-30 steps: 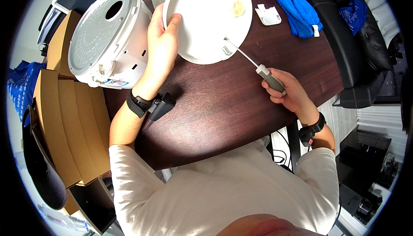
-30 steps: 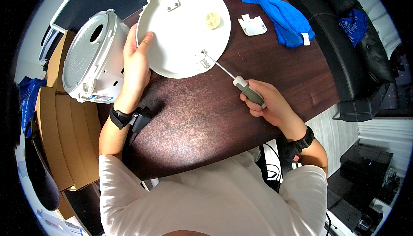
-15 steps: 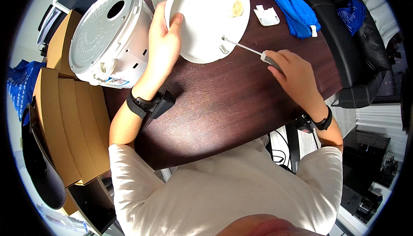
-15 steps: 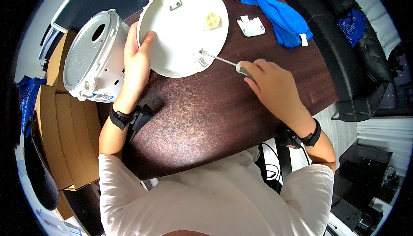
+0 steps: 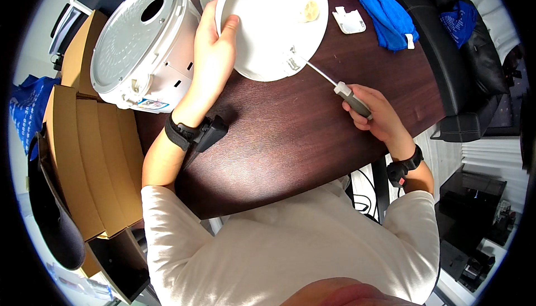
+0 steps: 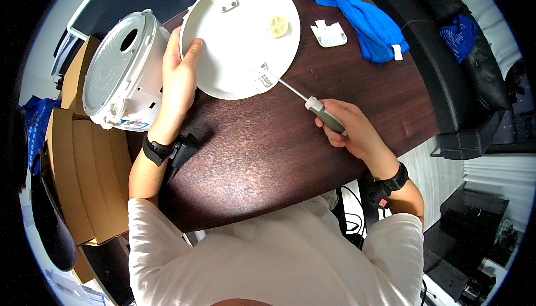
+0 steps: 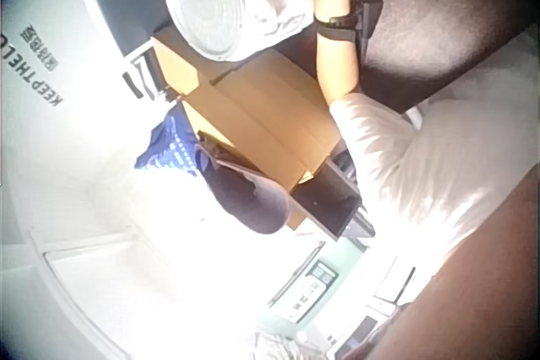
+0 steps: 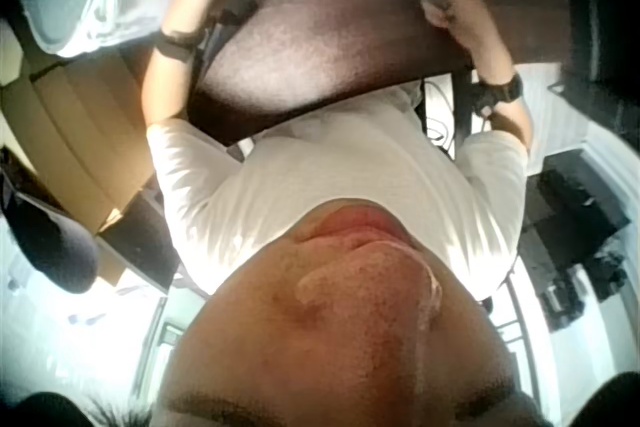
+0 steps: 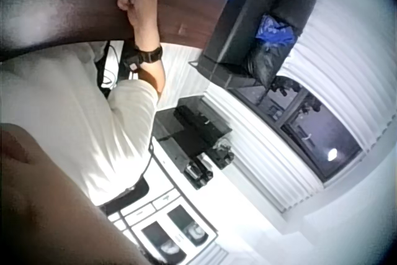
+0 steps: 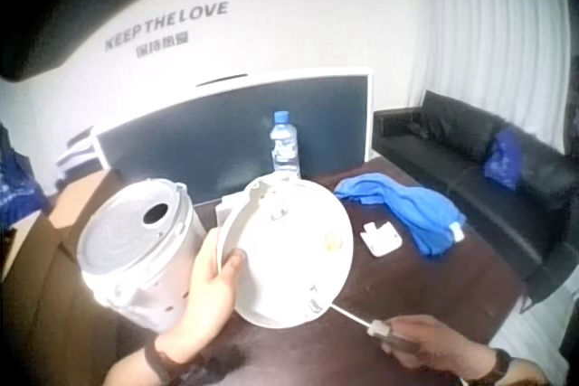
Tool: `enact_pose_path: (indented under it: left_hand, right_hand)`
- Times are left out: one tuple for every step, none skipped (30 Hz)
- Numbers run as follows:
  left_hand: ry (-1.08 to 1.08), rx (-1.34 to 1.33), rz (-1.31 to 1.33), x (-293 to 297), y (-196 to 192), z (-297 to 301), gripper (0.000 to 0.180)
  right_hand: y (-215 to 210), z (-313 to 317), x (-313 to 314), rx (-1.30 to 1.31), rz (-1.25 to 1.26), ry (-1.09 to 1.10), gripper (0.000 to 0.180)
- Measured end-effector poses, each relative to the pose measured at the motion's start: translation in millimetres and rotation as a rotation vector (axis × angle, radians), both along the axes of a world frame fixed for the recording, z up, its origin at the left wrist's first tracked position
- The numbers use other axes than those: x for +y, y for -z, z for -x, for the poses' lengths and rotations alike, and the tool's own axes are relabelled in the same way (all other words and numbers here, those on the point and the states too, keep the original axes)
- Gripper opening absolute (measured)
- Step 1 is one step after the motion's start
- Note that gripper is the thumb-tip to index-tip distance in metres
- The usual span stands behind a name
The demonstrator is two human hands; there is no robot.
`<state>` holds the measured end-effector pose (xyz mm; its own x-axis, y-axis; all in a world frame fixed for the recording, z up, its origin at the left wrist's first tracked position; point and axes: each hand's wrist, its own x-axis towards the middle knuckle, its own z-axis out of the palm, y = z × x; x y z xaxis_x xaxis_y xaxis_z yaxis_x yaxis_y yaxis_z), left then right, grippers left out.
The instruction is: The person uses a screwdriver to remove screws from the underside of a white plastic appliance lid. They systematically loosen and remove multiple screws while holding the lid steady on a table.
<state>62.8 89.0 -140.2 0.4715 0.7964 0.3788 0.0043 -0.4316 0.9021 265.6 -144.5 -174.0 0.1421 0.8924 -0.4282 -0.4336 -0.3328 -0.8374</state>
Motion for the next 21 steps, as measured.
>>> enact_pose_path:
  left_hand:
    - [0.001, 0.0, -0.001, -0.1, -0.1, 0.4, 0.031]
    - [0.001, 0.0, -0.007, 0.2, 0.0, 0.5, 0.031]
    - [0.001, -0.002, -0.011, 0.8, 0.5, 0.5, 0.031]
    - [0.0, -0.003, -0.016, 1.3, 1.0, 0.3, 0.031]
    - [-0.008, -0.014, -0.028, 1.6, 1.2, -0.3, 0.029]
    - [-0.017, -0.023, -0.04, 1.6, 1.4, -1.0, 0.027]
    - [-0.026, -0.033, -0.052, 1.3, 1.4, -1.6, 0.025]
    - [-0.022, -0.033, -0.041, 0.5, 0.9, -1.9, 0.025]
    - [-0.019, -0.033, -0.031, -0.4, -0.1, -1.8, 0.025]
    - [-0.015, -0.034, -0.021, -1.1, -0.6, -1.6, 0.025]
    - [-0.012, -0.034, -0.025, -1.4, -0.3, -1.4, 0.025]
    - [-0.008, -0.035, -0.029, -1.6, -0.2, -1.5, 0.025]
    - [-0.005, -0.036, -0.033, -1.8, -0.2, -1.7, 0.025]
    - [-0.008, -0.039, -0.038, -2.3, -0.1, -1.9, 0.025]
    - [-0.011, -0.042, -0.042, -2.6, 0.1, -1.9, 0.025]
    - [-0.014, -0.045, -0.046, -2.7, 0.1, -1.8, 0.025]
    - [-0.018, -0.041, -0.052, -2.5, -0.2, -1.8, 0.025]
    - [-0.022, -0.036, -0.057, -2.5, 0.1, -1.6, 0.025]
    - [-0.026, -0.03, -0.061, -2.5, 0.3, -1.5, 0.025]
    - [-0.025, -0.029, -0.055, -2.6, -0.2, -1.1, 0.025]
    - [-0.022, -0.028, -0.049, -2.7, -1.4, -1.0, 0.025]
  right_hand:
    - [-0.1, 0.1, 0.5, 0.004, 0.003, 0.004, 0.033]
    - [-0.5, 0.2, 0.9, 0.008, 0.007, 0.008, 0.032]
    - [-0.9, 0.1, 1.2, 0.011, 0.011, 0.011, 0.032]
    - [-1.1, 0.3, 1.5, 0.015, 0.012, 0.012, 0.031]
    - [-1.3, 0.6, 1.6, 0.019, 0.013, 0.012, 0.031]
    - [-1.6, 0.9, 1.7, 0.023, 0.015, 0.012, 0.031]
    - [-2.5, 0.9, 1.8, 0.019, 0.017, 0.013, 0.031]
    - [-3.9, 0.9, 1.9, 0.016, 0.018, 0.014, 0.031]
    - [-4.6, 1.0, 2.2, 0.013, 0.02, 0.015, 0.031]
    - [-4.2, 0.5, 2.3, 0.01, 0.014, 0.018, 0.03]
    - [-3.4, -0.6, 2.5, 0.007, 0.008, 0.022, 0.03]
    - [-3.4, -1.5, 2.6, 0.003, 0.002, 0.025, 0.03]
    - [-3.9, -1.2, 2.9, -0.003, 0.008, 0.028, 0.03]
    - [-4.6, -0.7, 3.4, -0.009, 0.013, 0.031, 0.031]
    - [-5.4, -0.3, 4.0, -0.015, 0.019, 0.034, 0.031]
    - [-5.2, -0.9, 3.5, -0.013, 0.016, 0.033, 0.031]
    - [-4.6, -2.0, 2.4, -0.011, 0.012, 0.031, 0.031]
    - [-3.7, -2.4, 1.6, -0.007, 0.009, 0.029, 0.031]
    - [-4.0, -2.0, 1.5, -0.01, 0.012, 0.032, 0.031]
    - [-5.0, -1.4, 1.7, -0.012, 0.015, 0.034, 0.031]
    - [-5.4, -0.9, 1.3, -0.013, 0.019, 0.039, 0.032]
